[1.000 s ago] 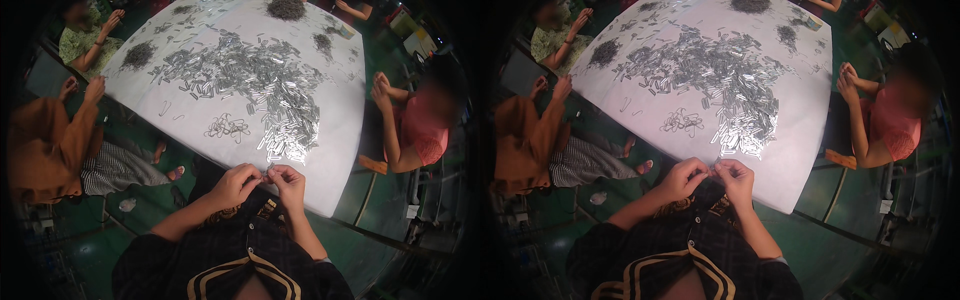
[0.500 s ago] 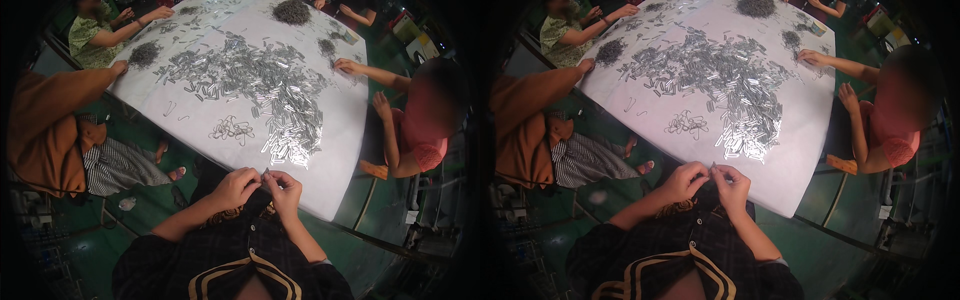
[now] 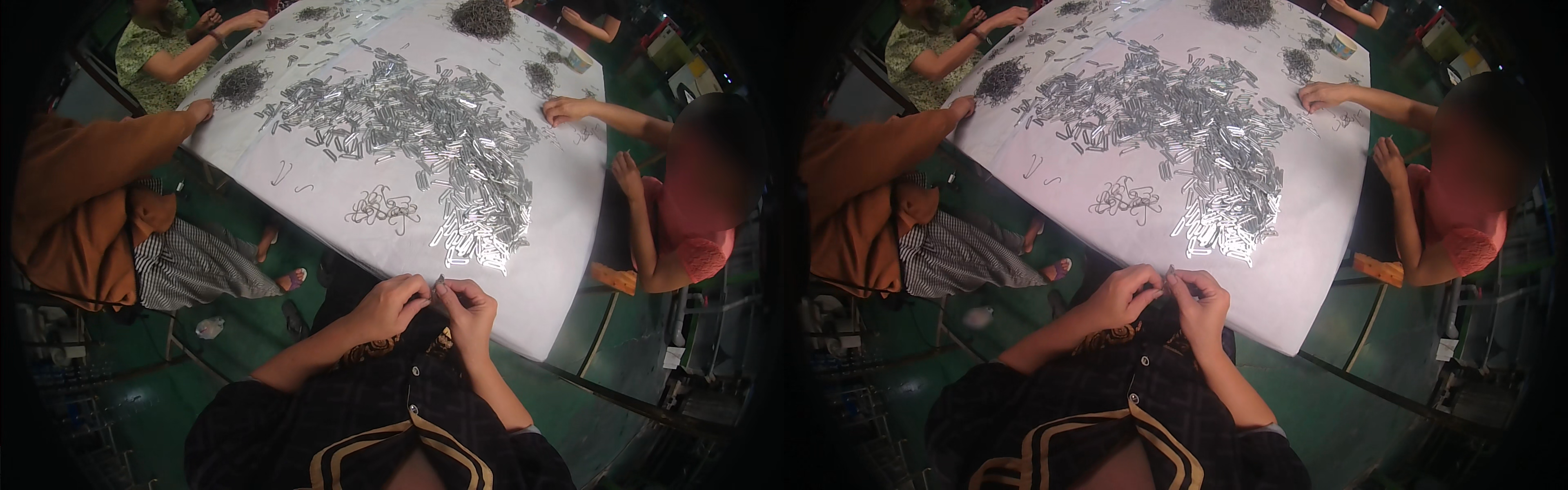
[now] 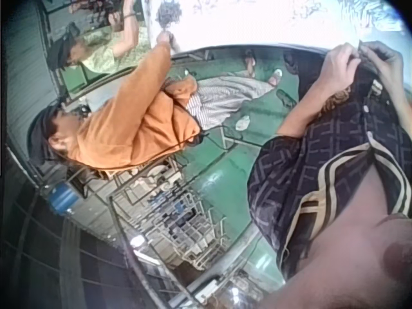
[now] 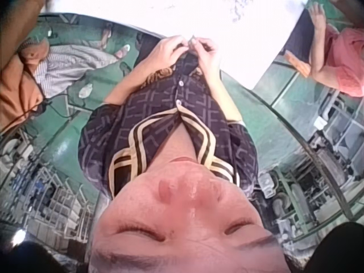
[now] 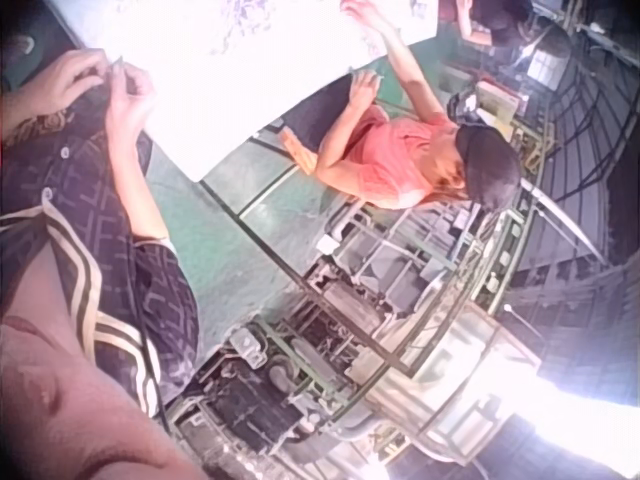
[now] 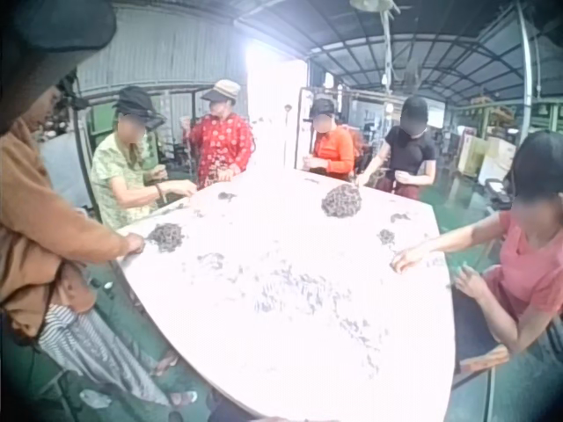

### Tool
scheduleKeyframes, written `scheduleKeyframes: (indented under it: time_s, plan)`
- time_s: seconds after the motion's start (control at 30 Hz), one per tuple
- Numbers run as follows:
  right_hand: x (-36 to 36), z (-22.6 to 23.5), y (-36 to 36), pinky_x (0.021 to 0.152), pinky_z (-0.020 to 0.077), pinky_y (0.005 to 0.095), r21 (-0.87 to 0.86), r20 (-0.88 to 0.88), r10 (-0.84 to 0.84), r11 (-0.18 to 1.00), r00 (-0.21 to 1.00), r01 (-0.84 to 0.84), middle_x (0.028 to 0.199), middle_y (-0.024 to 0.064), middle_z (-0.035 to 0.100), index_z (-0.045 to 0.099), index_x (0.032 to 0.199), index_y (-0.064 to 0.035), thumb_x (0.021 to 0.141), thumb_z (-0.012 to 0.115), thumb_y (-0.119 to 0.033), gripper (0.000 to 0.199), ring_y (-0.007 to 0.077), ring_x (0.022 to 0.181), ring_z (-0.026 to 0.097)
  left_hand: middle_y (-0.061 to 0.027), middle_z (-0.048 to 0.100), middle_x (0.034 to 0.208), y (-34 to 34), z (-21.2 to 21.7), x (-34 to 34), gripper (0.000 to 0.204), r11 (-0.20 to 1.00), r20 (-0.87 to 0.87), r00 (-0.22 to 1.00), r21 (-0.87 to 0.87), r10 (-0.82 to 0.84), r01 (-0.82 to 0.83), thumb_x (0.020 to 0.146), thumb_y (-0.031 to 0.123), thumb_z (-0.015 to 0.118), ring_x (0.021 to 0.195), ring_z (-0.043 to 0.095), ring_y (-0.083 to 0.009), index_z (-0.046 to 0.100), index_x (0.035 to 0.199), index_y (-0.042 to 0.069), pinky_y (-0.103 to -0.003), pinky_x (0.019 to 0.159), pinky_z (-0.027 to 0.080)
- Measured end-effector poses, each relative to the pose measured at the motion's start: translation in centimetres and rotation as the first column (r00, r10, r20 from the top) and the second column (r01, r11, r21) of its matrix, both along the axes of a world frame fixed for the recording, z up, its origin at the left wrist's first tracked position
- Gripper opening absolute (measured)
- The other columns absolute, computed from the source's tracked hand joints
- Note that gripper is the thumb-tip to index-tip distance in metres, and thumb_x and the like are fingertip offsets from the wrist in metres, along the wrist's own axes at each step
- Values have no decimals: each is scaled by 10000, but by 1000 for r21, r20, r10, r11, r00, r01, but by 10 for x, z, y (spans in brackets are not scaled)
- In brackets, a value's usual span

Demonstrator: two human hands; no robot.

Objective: The person sits at a large white table with several others, picking up small silver metal pieces and thin wire loops from a central pile. They insert the wire loops into the metal pieces by hand and place the assembled units into a growing pile on the table. The process is repetitive and involves fine motor manipulation of small parts.

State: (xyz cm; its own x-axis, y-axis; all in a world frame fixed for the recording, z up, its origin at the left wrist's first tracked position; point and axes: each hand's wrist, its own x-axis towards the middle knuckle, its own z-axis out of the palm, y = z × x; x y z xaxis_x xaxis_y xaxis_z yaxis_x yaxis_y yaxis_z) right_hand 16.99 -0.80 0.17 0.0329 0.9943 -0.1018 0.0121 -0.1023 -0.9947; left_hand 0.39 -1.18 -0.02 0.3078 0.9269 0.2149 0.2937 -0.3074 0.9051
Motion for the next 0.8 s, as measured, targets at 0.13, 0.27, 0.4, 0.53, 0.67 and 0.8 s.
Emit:
scheduleKeyframes:
  time_s: [0.13, 0.27, 0.4, 0.53, 0.67, 0.8]
  plan:
    - [1, 3, 0, 639, 477, 240, 95, 83, 19, 995, 996, -27, 776, 85, 660, 690, 851, 43, 815, 694, -17, 70, 113, 697, 611, -92, 603, 813, 0, -7, -2, 106, 999, -18, 999, -31, -28, 27, 834, 41, 642, 642, 559, -180, 562, 901, 21, -299, 567, 430]
    - [-1, 9, -4, 645, 480, 252, 144, 130, 54, 987, 990, -72, 763, 93, 654, 685, 841, 35, 811, 692, -11, 55, 130, 700, 611, -83, 649, 867, 14, -2, -18, 145, 971, 9, 996, -226, -84, 84, 822, 48, 660, 702, 593, -171, 612, 955, 15, -292, 629, 463]
    - [0, 14, -7, 654, 472, 236, 207, 232, 87, 969, 969, -137, 781, 81, 653, 670, 838, 46, 811, 685, 21, 39, 114, 717, 605, -113, 626, 812, 54, -21, -34, 105, 961, -90, 958, -25, 274, -277, 806, 23, 654, 681, 610, -240, 644, 910, 8, -341, 646, 493]
    - [-1, 12, -8, 655, 474, 239, 270, 269, 91, 949, 959, -166, 782, 93, 653, 674, 836, 41, 802, 686, 29, 38, 129, 716, 612, -122, 629, 849, 88, -49, -43, 92, 867, -348, 800, 294, 489, -402, 772, 39, 674, 800, 621, -291, 660, 861, 17, -359, 696, 499]
    - [1, 8, -9, 653, 474, 242, 283, 270, 98, 943, 958, -176, 784, 92, 654, 676, 834, 39, 798, 686, 33, 38, 132, 708, 609, -131, 604, 807, 100, -54, -37, 67, 860, -502, 709, 402, 495, -315, 758, 56, 674, 799, 606, -314, 660, 813, 21, -403, 702, 495]
    - [0, 9, -8, 649, 472, 245, 265, 273, 117, 945, 955, -191, 782, 91, 653, 677, 838, 40, 797, 684, 34, 42, 134, 701, 606, -123, 618, 808, 104, -48, -42, 82, 877, -517, 715, 358, 471, -320, 749, 82, 685, 776, 610, -316, 663, 799, 20, -399, 696, 499]
